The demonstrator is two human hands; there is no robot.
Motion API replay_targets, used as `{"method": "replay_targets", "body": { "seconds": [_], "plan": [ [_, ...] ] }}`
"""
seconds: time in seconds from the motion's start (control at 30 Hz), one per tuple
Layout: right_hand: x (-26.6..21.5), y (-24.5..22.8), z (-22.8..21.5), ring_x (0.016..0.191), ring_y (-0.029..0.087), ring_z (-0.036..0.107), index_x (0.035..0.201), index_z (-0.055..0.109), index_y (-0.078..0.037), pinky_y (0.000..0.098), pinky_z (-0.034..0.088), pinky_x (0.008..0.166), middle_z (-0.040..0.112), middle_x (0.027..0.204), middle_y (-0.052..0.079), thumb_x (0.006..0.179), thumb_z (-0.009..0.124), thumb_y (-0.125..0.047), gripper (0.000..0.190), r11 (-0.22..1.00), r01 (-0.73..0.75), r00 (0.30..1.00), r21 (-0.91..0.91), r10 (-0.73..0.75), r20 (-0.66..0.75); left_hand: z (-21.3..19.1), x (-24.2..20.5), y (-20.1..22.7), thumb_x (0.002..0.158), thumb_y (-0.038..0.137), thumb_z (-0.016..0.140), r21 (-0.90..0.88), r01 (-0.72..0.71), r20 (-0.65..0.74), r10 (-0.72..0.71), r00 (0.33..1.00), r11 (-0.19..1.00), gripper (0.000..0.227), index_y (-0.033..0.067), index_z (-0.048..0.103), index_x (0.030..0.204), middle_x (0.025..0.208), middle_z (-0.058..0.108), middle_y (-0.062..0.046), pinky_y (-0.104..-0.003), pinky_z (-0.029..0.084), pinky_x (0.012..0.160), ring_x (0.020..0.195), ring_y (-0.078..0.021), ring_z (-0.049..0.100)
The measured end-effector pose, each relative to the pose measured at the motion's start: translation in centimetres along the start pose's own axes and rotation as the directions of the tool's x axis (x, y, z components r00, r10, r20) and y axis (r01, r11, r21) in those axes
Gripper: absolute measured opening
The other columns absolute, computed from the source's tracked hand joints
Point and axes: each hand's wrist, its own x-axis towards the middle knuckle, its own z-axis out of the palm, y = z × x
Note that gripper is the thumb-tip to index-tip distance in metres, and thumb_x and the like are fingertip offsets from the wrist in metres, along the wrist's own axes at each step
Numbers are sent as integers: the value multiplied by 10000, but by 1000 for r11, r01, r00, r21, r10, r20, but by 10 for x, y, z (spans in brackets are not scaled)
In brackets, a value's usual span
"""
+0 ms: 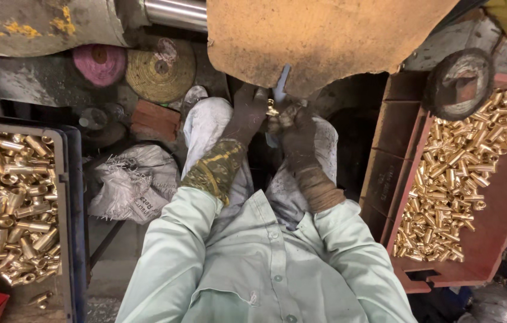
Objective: The person sits on the floor and repeatedly picks up small brass-colored metal parts from a red bin. They press each part against a rotating grinding wheel to polish or deburr it, then place the finished part into a grey bin to the left.
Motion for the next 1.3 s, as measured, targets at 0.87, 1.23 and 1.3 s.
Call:
{"method": "replay_targets", "body": {
  "seconds": [0.87, 1.23, 1.3],
  "plan": [
    [59, 46, -35, 814, 273, 699, 848, 729, -95, 422, 539, 753, 696, 823, 120, 942, 637, -200, 168, -101, 349, 929, -932, 169, 330, -1, 6, -33, 981, 106, 535, -271, 345, 52, -344, 937, 899, 194, 6, 656, 1093, 819, 616, -67, -334, 440, 543, 648, -162, 541],
    [3, -13, 7, 782, 182, 688, 1158, 665, -32, 330, 551, 657, 719, 937, 84, 1056, 531, -230, 259, 811, -28, 990, -584, -57, -128, -14, -14, 48, 1033, 185, 532, -234, 238, 133, -211, 968, 943, 147, 54, 597, 1019, 870, 562, -31, -324, 449, 625, 739, -127, 513],
    [13, -8, -4, 893, 271, 672, 1198, 676, -29, 368, 551, 755, 711, 1024, 143, 1036, 564, -154, 234, 172, 418, 825, -892, -484, 293, -15, -10, 43, 1023, 200, 523, -203, 358, 137, -335, 932, 911, 181, 46, 610, 1062, 851, 563, -57, -356, 427, 610, 712, -176, 503]
  ]
}}
